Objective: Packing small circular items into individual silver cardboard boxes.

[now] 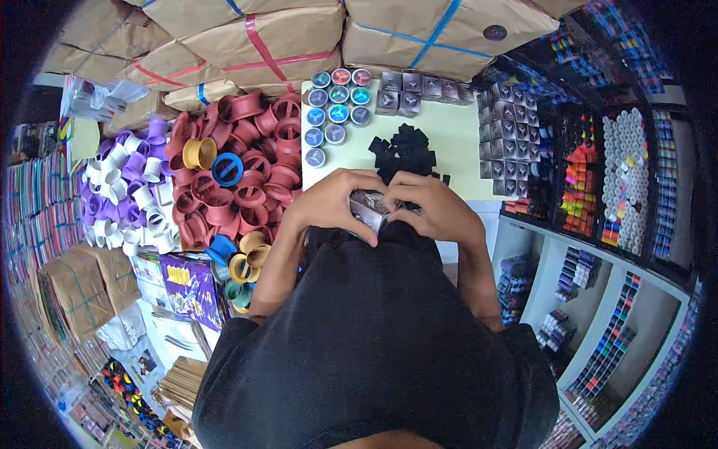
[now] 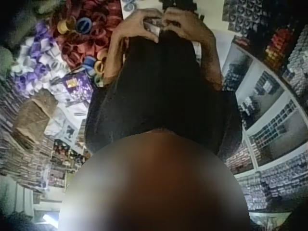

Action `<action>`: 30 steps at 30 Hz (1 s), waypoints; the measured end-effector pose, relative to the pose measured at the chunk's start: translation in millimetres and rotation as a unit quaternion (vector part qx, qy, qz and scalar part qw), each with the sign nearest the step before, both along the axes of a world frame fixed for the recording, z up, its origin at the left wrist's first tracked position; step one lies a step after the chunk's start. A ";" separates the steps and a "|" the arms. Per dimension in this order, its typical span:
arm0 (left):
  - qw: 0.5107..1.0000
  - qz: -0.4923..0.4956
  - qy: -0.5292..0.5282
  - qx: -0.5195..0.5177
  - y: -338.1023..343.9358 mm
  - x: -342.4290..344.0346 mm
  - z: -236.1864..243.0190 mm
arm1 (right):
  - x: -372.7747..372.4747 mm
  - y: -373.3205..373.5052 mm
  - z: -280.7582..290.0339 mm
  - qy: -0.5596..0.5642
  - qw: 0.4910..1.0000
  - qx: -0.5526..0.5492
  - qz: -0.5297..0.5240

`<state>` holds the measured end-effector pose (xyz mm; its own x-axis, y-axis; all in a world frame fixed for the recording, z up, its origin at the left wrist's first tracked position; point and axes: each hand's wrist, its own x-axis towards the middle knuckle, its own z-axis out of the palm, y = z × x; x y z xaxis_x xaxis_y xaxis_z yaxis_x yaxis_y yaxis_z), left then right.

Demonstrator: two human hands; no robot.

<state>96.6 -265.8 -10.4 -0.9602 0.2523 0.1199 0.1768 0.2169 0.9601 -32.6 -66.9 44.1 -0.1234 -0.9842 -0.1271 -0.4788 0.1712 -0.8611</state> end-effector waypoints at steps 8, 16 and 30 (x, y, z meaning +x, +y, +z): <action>1.000 -0.006 0.003 0.008 6.1 3.5 -4.4 | 2.6 4.2 5.1 0.021 1.000 0.003 0.009; 1.000 -0.011 0.001 -0.005 7.5 2.7 0.6 | 2.6 7.3 13.7 0.040 0.998 0.034 0.025; 0.992 0.091 -0.016 0.086 -5.2 14.4 -7.2 | -1.5 15.4 22.2 0.059 0.993 -0.066 -0.082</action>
